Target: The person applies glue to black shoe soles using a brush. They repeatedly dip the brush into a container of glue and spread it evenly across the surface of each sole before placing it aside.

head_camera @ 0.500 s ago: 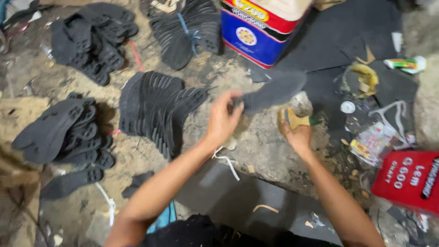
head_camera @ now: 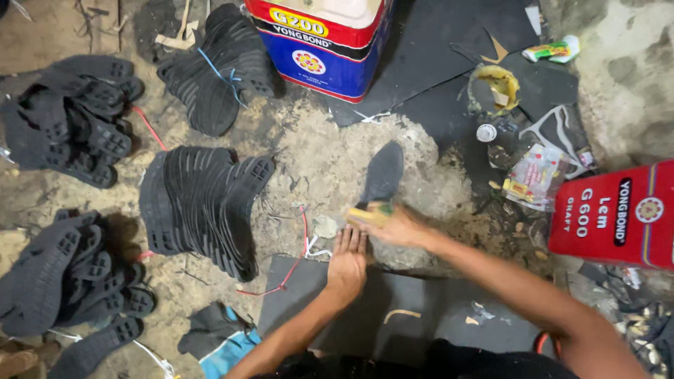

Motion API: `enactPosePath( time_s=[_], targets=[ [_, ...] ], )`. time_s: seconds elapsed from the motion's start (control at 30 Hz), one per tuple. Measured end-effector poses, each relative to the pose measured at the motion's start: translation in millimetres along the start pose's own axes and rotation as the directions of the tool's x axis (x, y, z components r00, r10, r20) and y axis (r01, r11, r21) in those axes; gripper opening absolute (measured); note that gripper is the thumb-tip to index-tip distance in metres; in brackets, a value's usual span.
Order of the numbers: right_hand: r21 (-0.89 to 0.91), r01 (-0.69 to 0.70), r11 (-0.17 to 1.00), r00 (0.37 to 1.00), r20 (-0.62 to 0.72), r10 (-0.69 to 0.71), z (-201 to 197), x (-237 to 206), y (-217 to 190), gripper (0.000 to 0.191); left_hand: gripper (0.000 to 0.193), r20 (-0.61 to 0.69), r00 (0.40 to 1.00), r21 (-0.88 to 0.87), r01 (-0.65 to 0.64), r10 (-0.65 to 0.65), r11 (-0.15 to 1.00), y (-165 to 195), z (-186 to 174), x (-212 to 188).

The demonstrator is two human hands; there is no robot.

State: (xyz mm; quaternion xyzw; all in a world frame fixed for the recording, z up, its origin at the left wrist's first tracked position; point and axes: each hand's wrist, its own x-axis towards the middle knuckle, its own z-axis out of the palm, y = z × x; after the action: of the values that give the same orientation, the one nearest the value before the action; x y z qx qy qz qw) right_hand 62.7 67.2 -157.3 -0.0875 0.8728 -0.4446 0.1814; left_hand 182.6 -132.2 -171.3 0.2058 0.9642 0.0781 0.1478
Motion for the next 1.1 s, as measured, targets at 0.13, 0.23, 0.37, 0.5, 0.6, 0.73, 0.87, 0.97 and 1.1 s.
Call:
enactPosePath(
  time_s=[0.13,0.23,0.37,0.5,0.6,0.73,0.87,0.97,1.1],
  targets=[
    [-0.142,-0.167,0.976,0.986,-0.013,0.167,-67,39,17,0.046,0.071,0.101,0.995,0.069,-0.005,-0.002,0.998,35,34,4],
    [0.027,-0.16,0.987,0.986,-0.05,0.161,-66,23,19,0.036,0.068,-0.008,0.999,0.082,-0.032,0.033,0.996,59,39,5],
    [-0.281,0.519,0.807,0.849,0.274,-0.451,-20,3,12,0.036,0.066,0.029,0.999,0.09,-0.036,0.034,0.995,43,39,-20],
    [-0.645,0.08,0.76,0.992,-0.025,-0.126,-43,46,5,0.051,0.067,0.012,1.0,0.106,-0.027,0.026,0.994,21,38,-26],
    [-0.317,0.093,0.944,0.893,-0.393,-0.22,-40,33,3,0.039,0.066,-0.032,0.998,0.099,-0.045,0.048,0.994,24,41,-24],
    [-0.404,0.477,0.781,0.878,0.253,-0.405,-27,-16,2,0.031,0.064,0.031,0.999,0.065,-0.023,0.021,0.998,33,50,-26],
    [-0.349,-0.126,0.928,0.989,-0.115,0.091,-42,-2,-1,0.047,0.064,-0.038,0.999,0.113,-0.029,0.033,0.993,22,57,-35],
    [-0.3,0.13,0.945,0.924,-0.309,-0.225,-20,6,-19,0.035,0.064,-0.061,0.997,0.098,-0.04,0.046,0.994,5,60,-42],
    [-0.429,0.255,0.867,0.896,0.442,-0.044,20,-13,-42,0.024,0.064,-0.035,0.999,0.061,-0.022,0.024,0.998,-3,66,-53]
  ],
)
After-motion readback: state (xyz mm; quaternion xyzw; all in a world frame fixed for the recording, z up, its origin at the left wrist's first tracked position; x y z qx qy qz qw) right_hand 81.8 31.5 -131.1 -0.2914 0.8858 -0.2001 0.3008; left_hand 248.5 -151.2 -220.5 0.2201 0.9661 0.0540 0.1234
